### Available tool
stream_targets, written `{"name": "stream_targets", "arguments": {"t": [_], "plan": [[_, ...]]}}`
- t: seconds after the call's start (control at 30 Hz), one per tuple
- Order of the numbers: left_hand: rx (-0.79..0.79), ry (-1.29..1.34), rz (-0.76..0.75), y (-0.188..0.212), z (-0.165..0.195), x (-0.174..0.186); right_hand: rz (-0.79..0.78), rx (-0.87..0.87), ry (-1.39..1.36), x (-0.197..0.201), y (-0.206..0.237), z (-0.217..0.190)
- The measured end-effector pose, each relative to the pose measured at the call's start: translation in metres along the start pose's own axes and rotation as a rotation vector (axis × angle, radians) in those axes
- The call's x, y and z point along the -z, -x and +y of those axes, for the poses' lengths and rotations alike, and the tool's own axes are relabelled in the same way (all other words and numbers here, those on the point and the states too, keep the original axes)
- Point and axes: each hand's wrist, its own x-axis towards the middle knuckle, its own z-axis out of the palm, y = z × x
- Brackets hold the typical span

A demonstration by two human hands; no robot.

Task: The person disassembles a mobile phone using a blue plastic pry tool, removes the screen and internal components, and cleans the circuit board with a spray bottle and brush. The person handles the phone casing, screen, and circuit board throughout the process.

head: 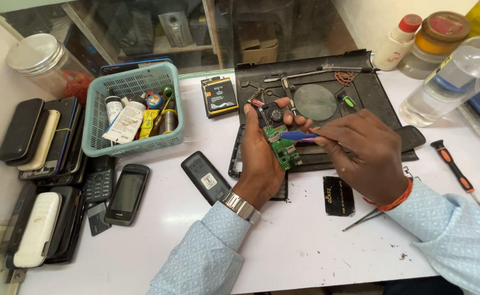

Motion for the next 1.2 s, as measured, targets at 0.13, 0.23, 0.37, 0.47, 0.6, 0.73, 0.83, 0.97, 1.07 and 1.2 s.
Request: {"name": "stream_targets", "arguments": {"t": [0.13,0.23,0.37,0.47,0.6,0.73,0.83,0.97,1.07,1.2], "plan": [[-0.007,-0.007,-0.003,0.000,-0.001,0.002,-0.056,-0.015,-0.031,-0.005,-0.001,-0.002],[-0.076,0.043,-0.090,-0.002,0.000,0.005,-0.138,0.025,-0.036,-0.006,0.000,-0.001],[-0.057,0.000,-0.087,-0.001,-0.002,0.006,-0.094,0.017,-0.026,-0.008,0.000,0.000],[0.004,-0.028,-0.059,0.001,-0.004,0.003,-0.038,-0.005,-0.005,-0.010,0.001,-0.001],[-0.056,0.005,-0.062,-0.002,0.007,0.002,-0.113,0.016,-0.061,-0.011,0.001,0.000],[0.016,0.008,0.013,0.001,0.007,0.000,-0.102,0.011,-0.054,-0.010,0.001,0.002],[0.034,-0.044,-0.048,0.003,-0.001,-0.002,-0.006,-0.042,-0.025,-0.011,0.001,0.002],[-0.083,0.021,-0.106,-0.004,0.006,0.003,-0.098,0.022,-0.075,-0.012,0.001,0.001],[-0.051,-0.006,-0.059,-0.003,0.004,0.003,-0.111,0.015,-0.058,-0.012,0.001,0.001],[0.021,-0.048,-0.062,-0.001,-0.001,0.000,-0.040,-0.009,-0.016,-0.012,0.000,-0.001]]}}
